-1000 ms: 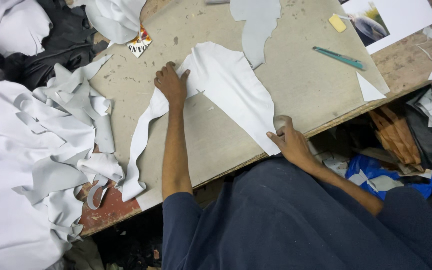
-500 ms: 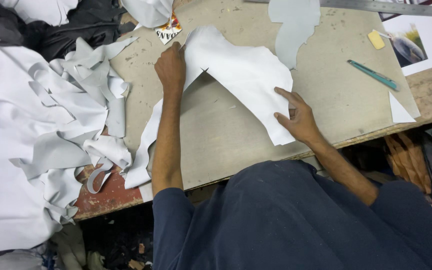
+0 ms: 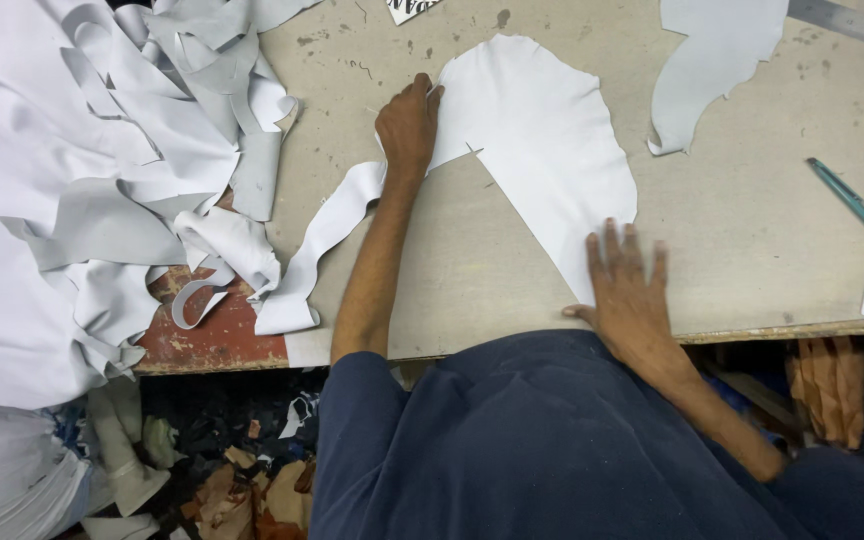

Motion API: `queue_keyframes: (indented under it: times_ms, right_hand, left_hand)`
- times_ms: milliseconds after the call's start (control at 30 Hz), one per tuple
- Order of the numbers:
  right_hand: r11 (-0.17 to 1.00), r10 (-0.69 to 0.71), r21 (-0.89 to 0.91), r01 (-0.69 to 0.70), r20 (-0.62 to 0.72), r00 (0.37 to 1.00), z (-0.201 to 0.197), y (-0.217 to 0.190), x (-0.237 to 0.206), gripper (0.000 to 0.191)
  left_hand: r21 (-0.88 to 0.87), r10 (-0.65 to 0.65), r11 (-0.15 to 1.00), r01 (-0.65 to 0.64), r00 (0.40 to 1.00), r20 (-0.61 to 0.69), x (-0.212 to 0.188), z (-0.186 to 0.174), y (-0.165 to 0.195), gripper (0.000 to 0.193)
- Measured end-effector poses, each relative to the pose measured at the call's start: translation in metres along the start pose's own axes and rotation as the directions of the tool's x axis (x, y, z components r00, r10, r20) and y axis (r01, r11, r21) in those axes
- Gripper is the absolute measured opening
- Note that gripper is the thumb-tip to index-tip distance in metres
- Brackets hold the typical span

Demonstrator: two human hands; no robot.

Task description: The person aligns a cardboard pattern on a white fabric sheet, traces its outline with a yellow marker, and then cuts the fabric along the traced line using a rotary cutter. The cut fabric piece is set aside on the table.

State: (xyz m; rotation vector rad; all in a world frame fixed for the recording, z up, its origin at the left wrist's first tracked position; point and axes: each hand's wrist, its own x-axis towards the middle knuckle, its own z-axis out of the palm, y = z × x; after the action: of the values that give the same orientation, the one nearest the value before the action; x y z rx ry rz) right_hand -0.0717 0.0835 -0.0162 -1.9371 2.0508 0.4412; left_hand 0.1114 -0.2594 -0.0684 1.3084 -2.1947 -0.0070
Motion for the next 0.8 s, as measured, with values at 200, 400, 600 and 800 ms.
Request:
queue_keyframes:
  times_ms: [200, 400, 600, 800]
  right_hand:
    - [0.888, -0.402, 0.149, 0.434, -0.202, 0.893, 0.008, 0.004, 0.077, 0.117]
    - [0.748, -0.64, 0.042, 0.662, -0.218, 0.737, -0.033, 0.01, 0.171, 0.112]
    - [0.784, -0.595, -0.033, 0.62, -0.325, 0.735, -0.104, 0.015, 0.278, 0.099]
    - [0.869, -0.419, 0.041, 0.492, -0.465, 0.78, -0.111, 0.019, 0.304, 0.099]
  left_hand:
    - [-0.007, -0.025, 1.0, 0.025, 0.999, 0.047, -0.001, 0.002, -0.013, 0.019]
    - [0.086, 0.003, 0.996, -0.002, 1.0, -0.002, -0.007, 0.0, -0.018, 0.021]
    - [0.037, -0.132, 0.991, 0.129, 0.989, 0.065, -0.01, -0.005, -0.014, 0.018]
    - [0.281, -0.099, 0.955, 0.096, 0.995, -0.005, -0.003, -0.007, -0.003, 0.032]
